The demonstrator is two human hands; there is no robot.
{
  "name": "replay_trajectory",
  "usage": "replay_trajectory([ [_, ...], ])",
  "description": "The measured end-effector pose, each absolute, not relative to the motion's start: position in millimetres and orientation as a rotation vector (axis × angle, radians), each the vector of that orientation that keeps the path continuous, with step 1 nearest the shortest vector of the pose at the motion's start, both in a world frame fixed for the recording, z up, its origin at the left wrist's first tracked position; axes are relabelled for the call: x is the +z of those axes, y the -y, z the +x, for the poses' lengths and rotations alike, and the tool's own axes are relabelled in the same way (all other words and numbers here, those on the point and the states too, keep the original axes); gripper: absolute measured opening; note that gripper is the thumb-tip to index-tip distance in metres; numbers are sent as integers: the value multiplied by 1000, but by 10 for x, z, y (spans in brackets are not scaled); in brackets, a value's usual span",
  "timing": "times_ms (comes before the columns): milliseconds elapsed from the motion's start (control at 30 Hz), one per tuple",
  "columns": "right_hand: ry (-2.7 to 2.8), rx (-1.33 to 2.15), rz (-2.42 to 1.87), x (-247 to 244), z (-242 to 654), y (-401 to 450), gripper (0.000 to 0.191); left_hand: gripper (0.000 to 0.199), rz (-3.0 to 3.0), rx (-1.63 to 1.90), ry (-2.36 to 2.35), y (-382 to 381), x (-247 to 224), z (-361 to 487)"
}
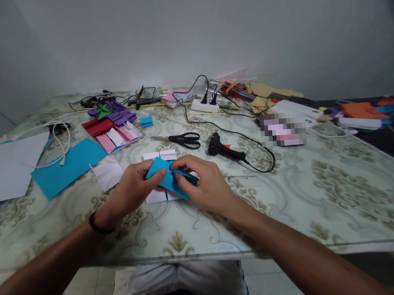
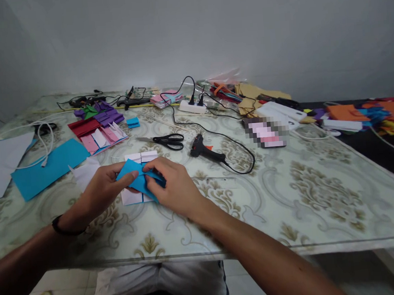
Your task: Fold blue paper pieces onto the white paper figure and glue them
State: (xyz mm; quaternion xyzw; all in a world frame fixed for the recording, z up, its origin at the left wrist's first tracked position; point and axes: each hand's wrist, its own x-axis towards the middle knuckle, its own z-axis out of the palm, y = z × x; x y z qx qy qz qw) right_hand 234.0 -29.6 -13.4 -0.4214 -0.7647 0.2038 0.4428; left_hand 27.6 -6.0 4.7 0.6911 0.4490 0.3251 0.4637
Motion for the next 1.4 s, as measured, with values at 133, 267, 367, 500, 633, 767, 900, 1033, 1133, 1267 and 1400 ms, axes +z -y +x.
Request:
replay_trajectory([
  [133, 1881, 502, -1009, -145, 2345, 280, 14, 25, 1653, 805, -1092, 61, 34, 276],
  [267, 1865, 518, -1019, -143, 2351, 275, 18, 24, 1638, 817, -1096, 46, 0, 269],
  [367, 1842, 562, -999, -132, 2358, 266, 20, 22, 1690, 822, -1105, 40, -33, 260],
  [500, 1794, 631, -973, -136, 2366, 245, 24, 18, 1865, 795, -1127, 66, -39, 267],
  [633, 1796, 598, -968, -156, 2371, 234, 24, 21, 2093, 728, -1196, 120, -6, 295],
  [767, 1809, 531, -999, -166, 2362, 246, 20, 22, 2208, 698, -1173, 168, 10, 324],
  [900, 1837, 502, -1006, -169, 2333, 278, 22, 24, 2245, 696, -1207, 197, 14, 336],
  [1033, 1803, 541, -1048, -174, 2308, 305, 39, 24, 2170, 713, -1284, 176, 29, 323],
  [1133, 1755, 512, -988, -177, 2308, 313, 50, 24, 1979, 751, -1293, 121, 45, 301],
  [1267, 1766, 250, -868, -165, 2325, 332, 40, 27, 1756, 805, -1338, 49, 54, 275],
  [1400, 1949, -14, -859, -169, 2321, 360, 20, 26, 1750, 862, -1390, 40, 42, 276],
])
